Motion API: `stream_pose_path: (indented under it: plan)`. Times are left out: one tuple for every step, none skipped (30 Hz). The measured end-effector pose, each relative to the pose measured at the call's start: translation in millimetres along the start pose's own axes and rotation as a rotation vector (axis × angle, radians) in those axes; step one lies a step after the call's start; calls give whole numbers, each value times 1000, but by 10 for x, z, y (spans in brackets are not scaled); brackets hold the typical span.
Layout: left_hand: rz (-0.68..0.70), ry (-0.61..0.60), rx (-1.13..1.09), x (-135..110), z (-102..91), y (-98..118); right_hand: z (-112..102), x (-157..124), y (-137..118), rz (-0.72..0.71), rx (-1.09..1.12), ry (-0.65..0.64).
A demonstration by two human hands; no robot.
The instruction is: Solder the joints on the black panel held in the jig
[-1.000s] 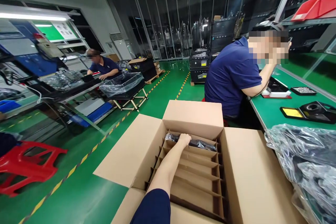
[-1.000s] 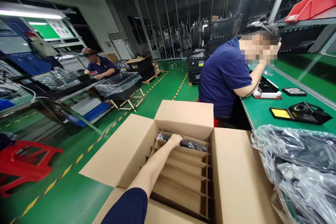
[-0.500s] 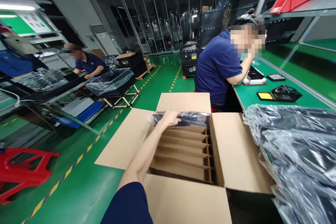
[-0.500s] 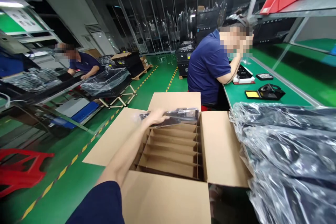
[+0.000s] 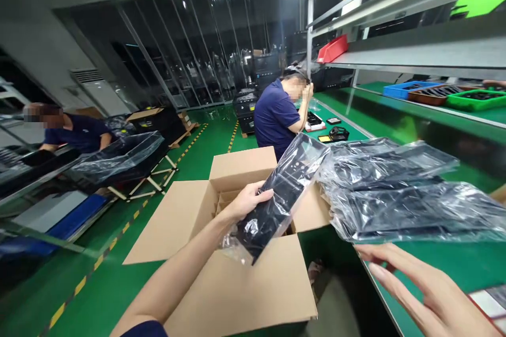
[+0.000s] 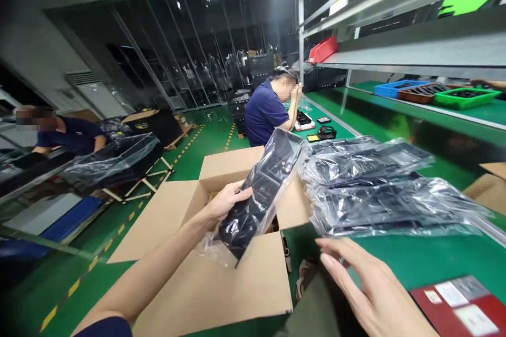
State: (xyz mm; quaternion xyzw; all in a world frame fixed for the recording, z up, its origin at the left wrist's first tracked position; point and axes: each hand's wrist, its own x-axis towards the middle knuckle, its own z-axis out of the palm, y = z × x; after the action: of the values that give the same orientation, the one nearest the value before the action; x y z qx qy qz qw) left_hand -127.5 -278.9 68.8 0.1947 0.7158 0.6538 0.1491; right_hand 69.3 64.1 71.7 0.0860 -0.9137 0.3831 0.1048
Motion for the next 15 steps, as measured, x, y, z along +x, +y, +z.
stream_pose_path:
  plan:
    - [3, -4, -66, 17, 140, 5, 24, 41, -92, 82, 19, -33]
    - [11, -7, -128, 41, 281, 21, 52, 87, -183, 154, 40, -22]
    - [22, -10, -186, 67, 422, 49, 85, 133, -268, 213, 66, 0]
    - [34, -16, -238, 95, 564, 86, 120, 175, -346, 252, 102, 18]
    - [43, -26, -282, 119, 706, 128, 158, 209, -415, 270, 154, 28]
    - [49, -41, -319, 138, 848, 169, 195, 236, -473, 269, 223, 21]
    - [55, -58, -356, 147, 990, 207, 232, 256, -518, 252, 303, 2]
    - [61, -75, -399, 147, 1129, 236, 265, 269, -549, 231, 386, -20]
    - [62, -91, -446, 137, 1263, 256, 294, 278, -564, 216, 461, -34]
    - [61, -105, -493, 118, 1391, 265, 318, 283, -564, 208, 510, -14]
    - [56, -119, -537, 93, 1511, 264, 332, 286, -550, 211, 539, 40]
    - [51, -132, -573, 64, 1620, 256, 337, 288, -524, 219, 548, 115]
    - [48, -145, -596, 34, 1717, 246, 331, 289, -491, 228, 544, 192]
    - [53, -157, -607, 6, 1802, 237, 315, 290, -454, 237, 536, 253]
    - [66, -163, -614, -14, 1872, 234, 293, 291, -417, 244, 530, 301]
